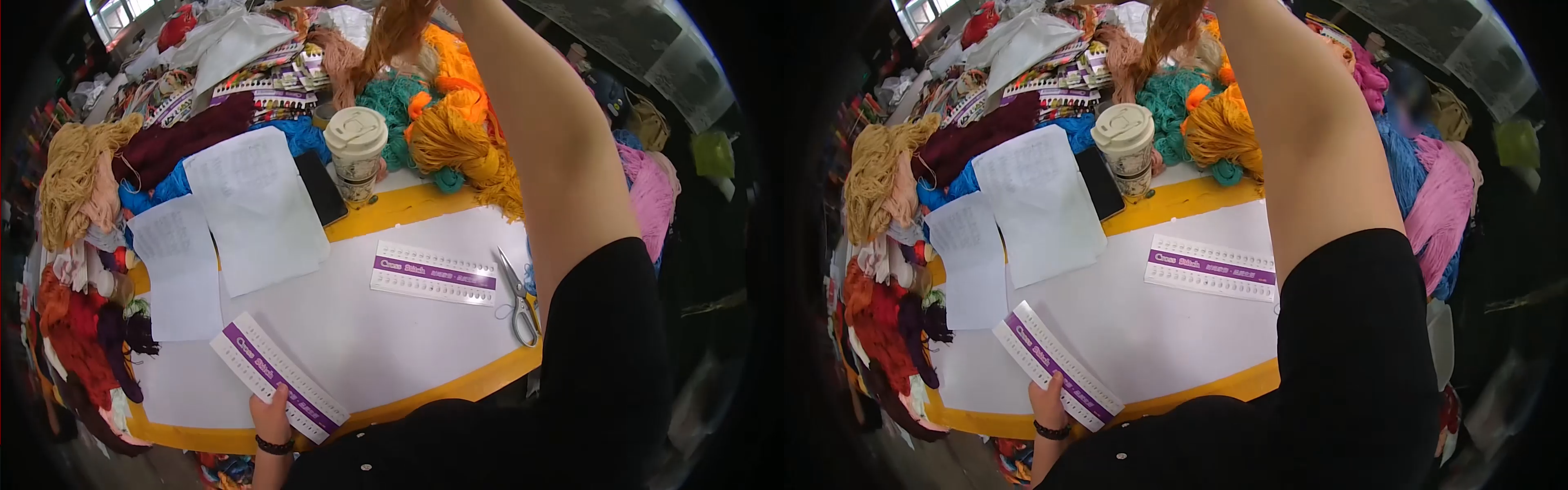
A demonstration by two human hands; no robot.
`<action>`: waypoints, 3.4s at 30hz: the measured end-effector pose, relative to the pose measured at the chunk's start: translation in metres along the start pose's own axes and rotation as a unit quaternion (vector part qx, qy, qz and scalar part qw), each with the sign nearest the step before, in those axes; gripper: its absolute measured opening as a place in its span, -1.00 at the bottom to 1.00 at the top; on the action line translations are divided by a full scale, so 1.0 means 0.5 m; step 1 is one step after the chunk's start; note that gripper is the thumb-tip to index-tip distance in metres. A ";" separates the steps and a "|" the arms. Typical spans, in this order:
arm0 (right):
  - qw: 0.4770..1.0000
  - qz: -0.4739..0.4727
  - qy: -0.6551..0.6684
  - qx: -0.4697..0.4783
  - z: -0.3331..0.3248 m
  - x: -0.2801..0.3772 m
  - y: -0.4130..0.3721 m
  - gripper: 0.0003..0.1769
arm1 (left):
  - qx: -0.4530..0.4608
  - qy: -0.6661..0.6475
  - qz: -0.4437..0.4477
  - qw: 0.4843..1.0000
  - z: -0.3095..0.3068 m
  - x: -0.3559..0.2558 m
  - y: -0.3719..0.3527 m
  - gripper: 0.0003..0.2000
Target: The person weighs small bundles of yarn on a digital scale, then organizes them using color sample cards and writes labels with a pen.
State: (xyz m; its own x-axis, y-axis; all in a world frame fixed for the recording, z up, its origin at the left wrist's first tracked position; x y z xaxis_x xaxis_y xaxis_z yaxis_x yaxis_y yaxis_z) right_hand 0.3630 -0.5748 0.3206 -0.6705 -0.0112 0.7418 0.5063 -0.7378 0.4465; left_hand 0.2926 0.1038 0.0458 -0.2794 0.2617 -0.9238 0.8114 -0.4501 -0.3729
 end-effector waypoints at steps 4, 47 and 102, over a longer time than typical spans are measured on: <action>0.706 0.085 -0.694 0.110 -0.078 -0.119 -0.152 -0.76 | 0.011 0.007 0.009 1.000 0.001 0.003 -0.004 -0.78; 0.778 0.341 -0.499 0.171 0.257 -0.138 -1.250 -0.67 | -0.131 0.524 0.340 0.770 -0.209 -0.053 0.177 -0.56; 0.806 -0.062 -0.549 -0.213 -0.310 0.802 -0.735 -0.72 | -0.199 0.460 0.374 0.780 -0.306 0.035 0.012 -0.62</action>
State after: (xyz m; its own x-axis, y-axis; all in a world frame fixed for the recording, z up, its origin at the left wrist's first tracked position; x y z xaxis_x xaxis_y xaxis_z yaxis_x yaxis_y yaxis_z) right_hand -0.1760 -0.4127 0.3766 0.3012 0.5122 0.8043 0.0823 -0.8543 0.5132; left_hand 0.3713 0.2363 0.0404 0.6872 0.6377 -0.3480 0.7170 -0.5186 0.4657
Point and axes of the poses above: each hand's wrist, its own y-axis towards the middle knuckle, its own z-axis out of the palm, x = y × z, the point moved 1 cm from there along y, towards the middle knuckle, and after that the axes turned 11 degrees about y, right-handed, at the moved point
